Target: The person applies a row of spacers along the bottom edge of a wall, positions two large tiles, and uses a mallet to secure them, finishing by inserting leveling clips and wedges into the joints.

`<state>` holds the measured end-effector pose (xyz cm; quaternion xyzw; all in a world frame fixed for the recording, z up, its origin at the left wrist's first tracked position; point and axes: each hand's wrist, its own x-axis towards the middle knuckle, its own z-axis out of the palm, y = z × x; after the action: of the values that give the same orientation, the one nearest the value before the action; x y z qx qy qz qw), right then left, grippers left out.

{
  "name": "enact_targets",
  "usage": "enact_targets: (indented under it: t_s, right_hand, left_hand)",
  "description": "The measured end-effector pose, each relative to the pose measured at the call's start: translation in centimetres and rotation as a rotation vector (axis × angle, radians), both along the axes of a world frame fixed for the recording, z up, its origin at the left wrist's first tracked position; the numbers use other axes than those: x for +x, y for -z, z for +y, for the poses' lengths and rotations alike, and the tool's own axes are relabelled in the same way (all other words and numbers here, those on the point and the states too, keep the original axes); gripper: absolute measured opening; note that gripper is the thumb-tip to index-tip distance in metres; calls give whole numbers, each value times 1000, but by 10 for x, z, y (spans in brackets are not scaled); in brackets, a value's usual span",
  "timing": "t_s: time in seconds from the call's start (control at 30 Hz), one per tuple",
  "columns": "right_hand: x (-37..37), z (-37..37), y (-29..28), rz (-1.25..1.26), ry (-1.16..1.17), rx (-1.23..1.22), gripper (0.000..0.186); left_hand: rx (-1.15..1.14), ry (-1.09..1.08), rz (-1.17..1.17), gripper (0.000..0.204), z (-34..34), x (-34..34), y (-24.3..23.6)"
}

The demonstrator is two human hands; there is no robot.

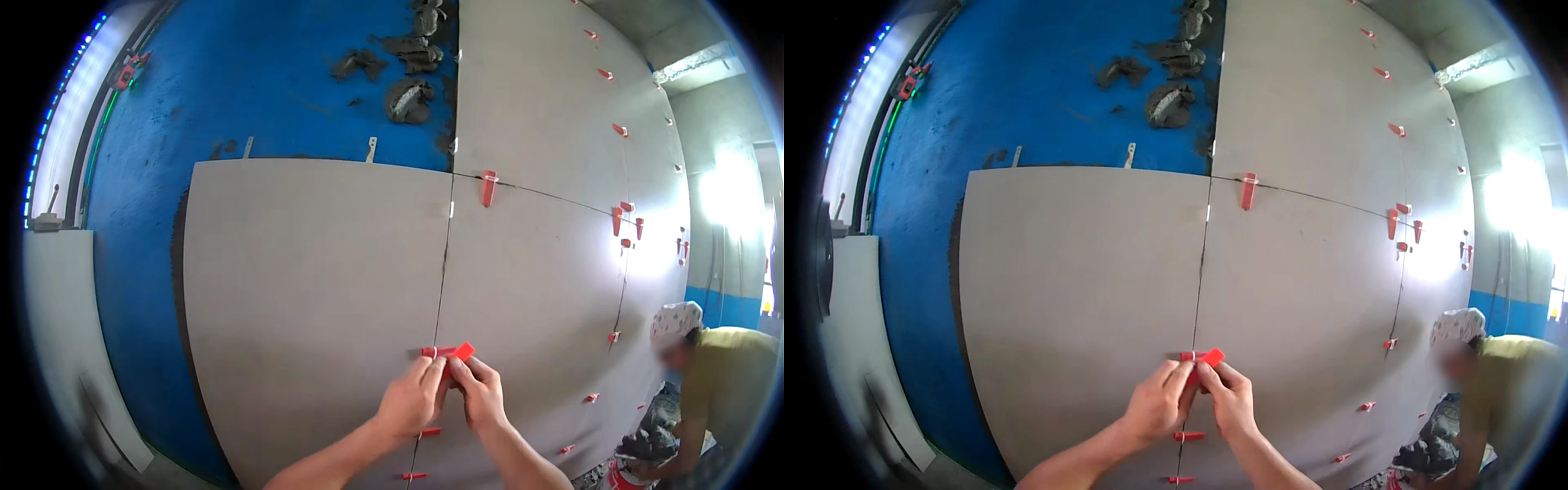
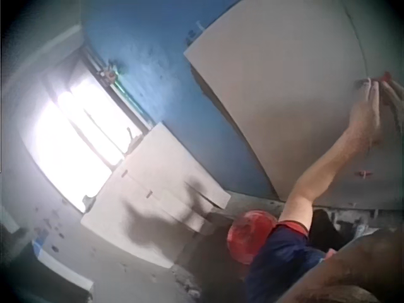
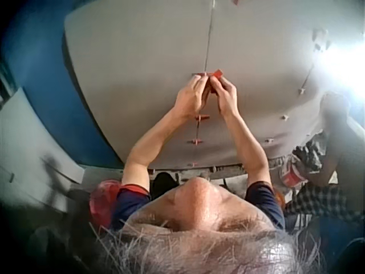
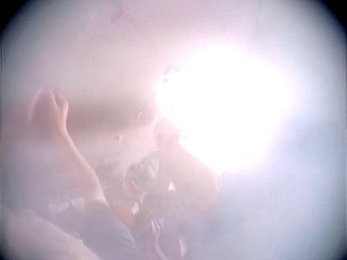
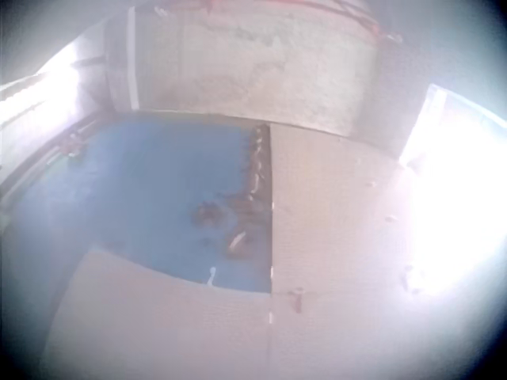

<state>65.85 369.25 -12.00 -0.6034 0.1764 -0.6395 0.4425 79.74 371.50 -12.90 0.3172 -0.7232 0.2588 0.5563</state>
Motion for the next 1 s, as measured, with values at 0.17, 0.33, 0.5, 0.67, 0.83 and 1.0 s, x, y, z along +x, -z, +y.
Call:
enact_targets:
  t_s: [0.17,0.33,0.5,0.67,0.83,1.0]
  right_hand:
    - [-41,-52,-32,438,853,-522,38]
    - [-95,-135,-47,624,1477,-674,61]
    - [-120,-162,-27,695,1527,-644,66]
    - [-133,-168,-18,619,1512,-606,66]
    - [-138,-169,-17,602,1501,-618,64]
    - [-140,-167,-19,583,1496,-622,63]
  left_hand:
    - [-149,-212,51,26,-35,39,-78]
    - [-248,-379,31,21,-78,72,-187]
    - [-236,-413,-62,21,-102,51,-241]
    - [-303,-343,-227,22,-108,49,-254]
    - [-395,-363,-222,23,-120,46,-237]
    - [-442,-354,-202,25,-122,41,-229]
